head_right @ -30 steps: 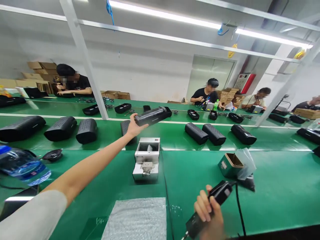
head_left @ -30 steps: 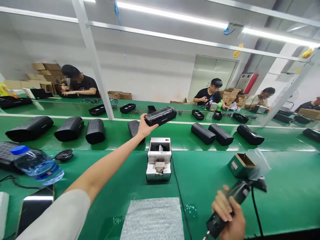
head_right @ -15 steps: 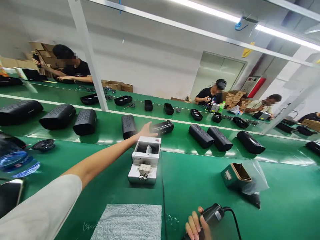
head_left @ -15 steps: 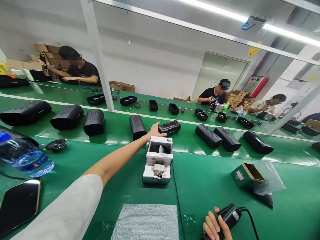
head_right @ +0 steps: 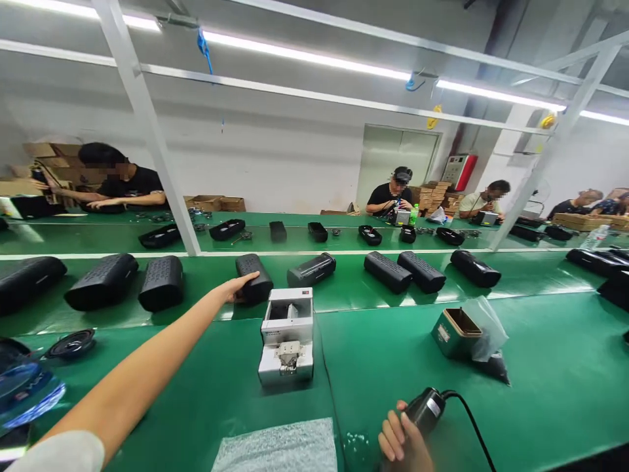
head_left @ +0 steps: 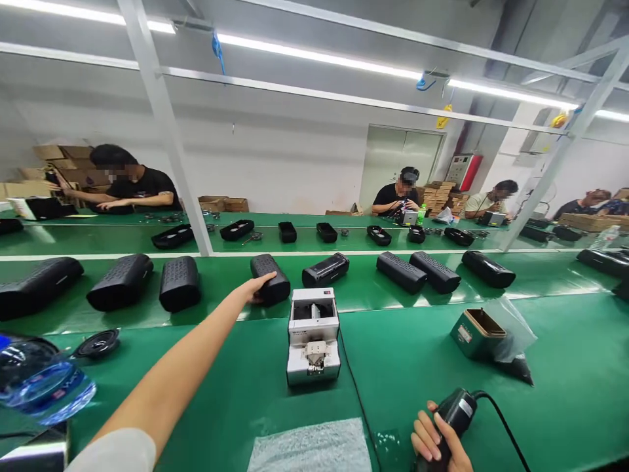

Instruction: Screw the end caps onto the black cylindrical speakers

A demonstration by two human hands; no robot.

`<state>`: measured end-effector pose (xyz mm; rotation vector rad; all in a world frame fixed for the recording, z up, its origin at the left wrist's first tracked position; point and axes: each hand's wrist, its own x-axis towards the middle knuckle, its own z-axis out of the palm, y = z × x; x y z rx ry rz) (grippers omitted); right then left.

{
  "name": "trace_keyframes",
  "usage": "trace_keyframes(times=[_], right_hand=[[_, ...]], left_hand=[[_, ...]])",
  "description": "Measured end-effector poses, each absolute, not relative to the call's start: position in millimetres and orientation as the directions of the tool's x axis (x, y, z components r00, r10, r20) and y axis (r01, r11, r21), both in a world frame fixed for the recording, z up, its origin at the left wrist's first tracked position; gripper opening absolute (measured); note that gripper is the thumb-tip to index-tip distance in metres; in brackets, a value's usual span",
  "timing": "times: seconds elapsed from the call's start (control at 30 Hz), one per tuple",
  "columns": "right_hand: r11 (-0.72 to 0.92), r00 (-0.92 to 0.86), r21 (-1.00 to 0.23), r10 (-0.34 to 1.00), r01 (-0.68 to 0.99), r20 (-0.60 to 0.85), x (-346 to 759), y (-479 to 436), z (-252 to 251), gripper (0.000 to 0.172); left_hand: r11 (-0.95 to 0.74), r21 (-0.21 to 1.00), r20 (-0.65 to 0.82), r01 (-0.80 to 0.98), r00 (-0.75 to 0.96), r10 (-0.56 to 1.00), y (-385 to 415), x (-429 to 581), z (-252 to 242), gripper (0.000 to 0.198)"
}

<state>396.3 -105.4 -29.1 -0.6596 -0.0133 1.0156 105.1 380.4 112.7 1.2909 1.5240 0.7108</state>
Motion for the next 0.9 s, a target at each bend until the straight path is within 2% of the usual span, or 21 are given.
trace_keyframes(times=[0.1, 0.2, 0.27, 0.4, 0.5, 0.6, 0.67, 0.73, 0.77, 0.83, 0.9], right_hand=[[0.380, 0.570, -0.540, 0.785, -0.751, -0.240, 388.2, -108.3, -17.2, 0.057], [0.406, 0.587, -0.562, 0.789, -0.721, -0.183, 382.2, -110.4, -9.3, 0.054], [0.418, 0.588, -0.572, 0.796, -0.706, -0.143, 379.9, -110.9, -3.9, 0.051], [0.416, 0.567, -0.570, 0.817, -0.708, -0.107, 376.8, -114.1, 11.8, 0.046], [0.408, 0.555, -0.548, 0.822, -0.731, -0.127, 377.5, -120.0, 19.0, 0.045], [0.412, 0.563, -0.535, 0.813, -0.737, -0.150, 376.7, -131.2, 17.7, 0.044], [0.415, 0.570, -0.548, 0.809, -0.726, -0.142, 370.5, -144.4, 20.0, 0.044], [0.423, 0.576, -0.572, 0.810, -0.702, -0.108, 361.1, -161.9, 28.5, 0.042], [0.433, 0.583, -0.586, 0.808, -0.685, -0.083, 356.3, -171.7, 34.7, 0.040], [0.466, 0.606, -0.614, 0.795, -0.637, -0.025, 348.8, -191.6, 49.7, 0.035], [0.508, 0.638, -0.638, 0.770, -0.579, 0.033, 344.8, -210.5, 66.9, 0.032]], left_hand=[[0.348, 0.893, -0.375, 0.286, 0.042, 0.926, 376.0, 105.4, 125.3, 0.043], [0.335, 0.925, -0.350, 0.180, 0.056, 0.935, 361.7, 86.4, 139.5, 0.042], [0.262, 0.959, -0.270, 0.108, 0.068, 0.961, 344.9, 64.9, 145.6, 0.046], [0.025, 1.000, -0.025, 0.012, 0.042, 0.999, 291.6, 4.2, 143.5, 0.069], [-0.093, 0.995, 0.093, 0.046, 0.008, 0.996, 237.7, -50.5, 138.3, 0.091], [-0.149, 0.969, 0.139, 0.196, 0.061, 0.988, 178.9, -90.9, 140.8, 0.109], [-0.272, 0.865, 0.216, 0.422, 0.176, 0.960, 137.9, -96.7, 142.8, 0.122], [-0.457, 0.673, 0.297, 0.582, 0.353, 0.887, 99.1, -81.0, 140.6, 0.132], [-0.562, 0.580, 0.329, 0.590, 0.462, 0.824, 82.9, -66.2, 137.5, 0.133], [-0.753, 0.432, 0.326, 0.496, 0.693, 0.643, 60.8, -28.7, 128.7, 0.119], [-0.848, 0.333, 0.291, 0.412, 0.811, 0.508, 52.3, 8.3, 117.9, 0.111]])
